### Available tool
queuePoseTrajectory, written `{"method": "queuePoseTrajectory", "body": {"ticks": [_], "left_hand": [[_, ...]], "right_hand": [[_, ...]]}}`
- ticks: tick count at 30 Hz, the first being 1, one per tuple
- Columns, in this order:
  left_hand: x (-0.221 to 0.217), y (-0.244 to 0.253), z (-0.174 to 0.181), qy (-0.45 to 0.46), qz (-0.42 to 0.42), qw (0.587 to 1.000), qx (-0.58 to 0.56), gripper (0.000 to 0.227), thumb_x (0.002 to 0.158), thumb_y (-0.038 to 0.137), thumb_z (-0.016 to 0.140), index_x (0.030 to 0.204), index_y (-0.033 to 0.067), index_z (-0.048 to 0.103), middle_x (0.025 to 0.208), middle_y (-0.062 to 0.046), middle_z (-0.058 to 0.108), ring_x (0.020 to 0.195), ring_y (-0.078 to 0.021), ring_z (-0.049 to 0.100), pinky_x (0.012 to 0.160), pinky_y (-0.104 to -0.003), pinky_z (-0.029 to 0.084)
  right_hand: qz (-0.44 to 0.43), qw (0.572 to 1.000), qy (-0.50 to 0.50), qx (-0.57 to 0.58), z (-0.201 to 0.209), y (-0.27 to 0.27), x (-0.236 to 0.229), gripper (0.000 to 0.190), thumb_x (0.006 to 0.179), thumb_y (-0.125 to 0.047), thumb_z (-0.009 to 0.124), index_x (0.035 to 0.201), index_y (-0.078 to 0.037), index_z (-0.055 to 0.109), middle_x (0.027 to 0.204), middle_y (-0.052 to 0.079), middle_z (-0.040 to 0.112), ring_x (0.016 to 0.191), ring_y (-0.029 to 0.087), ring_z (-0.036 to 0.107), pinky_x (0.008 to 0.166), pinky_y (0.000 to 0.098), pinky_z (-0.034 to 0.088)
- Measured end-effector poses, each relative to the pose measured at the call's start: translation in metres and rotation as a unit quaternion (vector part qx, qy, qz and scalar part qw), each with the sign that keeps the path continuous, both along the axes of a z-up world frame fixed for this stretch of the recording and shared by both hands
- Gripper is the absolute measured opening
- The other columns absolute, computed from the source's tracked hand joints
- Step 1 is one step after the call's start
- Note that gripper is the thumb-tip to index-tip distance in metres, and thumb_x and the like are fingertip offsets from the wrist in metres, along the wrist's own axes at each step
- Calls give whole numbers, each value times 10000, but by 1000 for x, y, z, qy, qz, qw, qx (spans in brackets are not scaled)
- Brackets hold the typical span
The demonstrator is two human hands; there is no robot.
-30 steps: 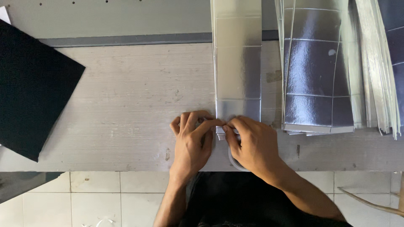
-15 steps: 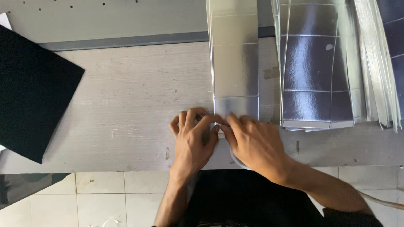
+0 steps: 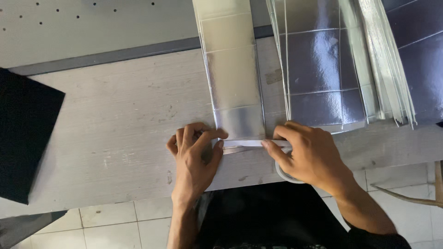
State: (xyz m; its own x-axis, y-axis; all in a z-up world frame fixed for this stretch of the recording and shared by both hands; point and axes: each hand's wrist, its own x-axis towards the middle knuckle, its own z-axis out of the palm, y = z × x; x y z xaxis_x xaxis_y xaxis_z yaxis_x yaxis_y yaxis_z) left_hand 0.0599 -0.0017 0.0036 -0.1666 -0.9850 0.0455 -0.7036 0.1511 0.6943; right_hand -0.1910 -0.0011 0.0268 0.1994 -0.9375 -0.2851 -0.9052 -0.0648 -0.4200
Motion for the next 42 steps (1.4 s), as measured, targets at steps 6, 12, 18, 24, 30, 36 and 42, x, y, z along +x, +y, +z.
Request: {"method": "queuePoseTrajectory", "body": {"ticks": [6, 12, 18, 24, 30, 36, 42], "left_hand": [[0, -2, 6, 3, -1, 1000, 6, 171, 875, 217, 742, 1023, 301, 750, 1044, -22, 584, 1030, -241, 544, 989, -458, 295], [-1, -1, 4, 12, 5, 1000, 2, 163, 871, 217, 741, 1017, 289, 753, 1038, -19, 590, 1037, -241, 544, 998, -459, 294], [0, -1, -2, -9, 3, 1000, -11, 186, 856, 228, 753, 1021, 313, 753, 1041, -6, 582, 1018, -233, 538, 979, -446, 297], [-34, 2, 3, -62, 27, 996, -59, 406, 891, 182, 697, 1292, 240, 665, 1200, -131, 543, 1040, -315, 493, 978, -508, 278], [-49, 6, -13, -72, 42, 995, -53, 471, 979, 463, 641, 1351, 184, 570, 1277, -185, 453, 1083, -361, 422, 1031, -545, 204], [-40, 13, -3, -86, 16, 996, -22, 370, 1070, 266, 469, 1435, 238, 521, 1325, -173, 468, 1126, -340, 445, 1063, -540, 208], [-36, 17, 1, -83, 19, 996, -16, 643, 817, 56, 442, 1413, 280, 533, 1468, -99, 467, 1188, -289, 467, 1041, -477, 276]], "right_hand": [[-15, 999, -18, -36, 4, -5, 8, 397, 963, -437, 660, 706, -134, 656, 656, 78, 648, 593, 314, 713, 509, 403, 567], [-9, 997, 20, -74, -5, -4, 11, 412, 925, -457, 720, 677, -140, 631, 626, 61, 613, 534, 320, 688, 456, 409, 532], [-12, 997, 19, -79, -1, -6, 14, 394, 939, -433, 730, 701, -128, 657, 653, 61, 640, 547, 303, 704, 450, 387, 544], [-4, 994, 51, -98, -6, 0, 16, 420, 936, -515, 703, 739, -153, 626, 668, 72, 614, 577, 351, 705, 485, 452, 554], [-12, 992, 61, -112, -8, 1, 16, 384, 924, -488, 727, 745, -163, 626, 667, 67, 624, 570, 342, 704, 469, 427, 546], [-19, 991, 48, -121, -7, 3, 16, 358, 915, -462, 732, 743, -167, 624, 662, 57, 627, 569, 329, 704, 475, 410, 544], [0, 975, 70, -209, -27, 11, 11, 402, 996, -491, 689, 761, -182, 587, 669, -60, 565, 415, 193, 508, 349, 353, 323]]}}
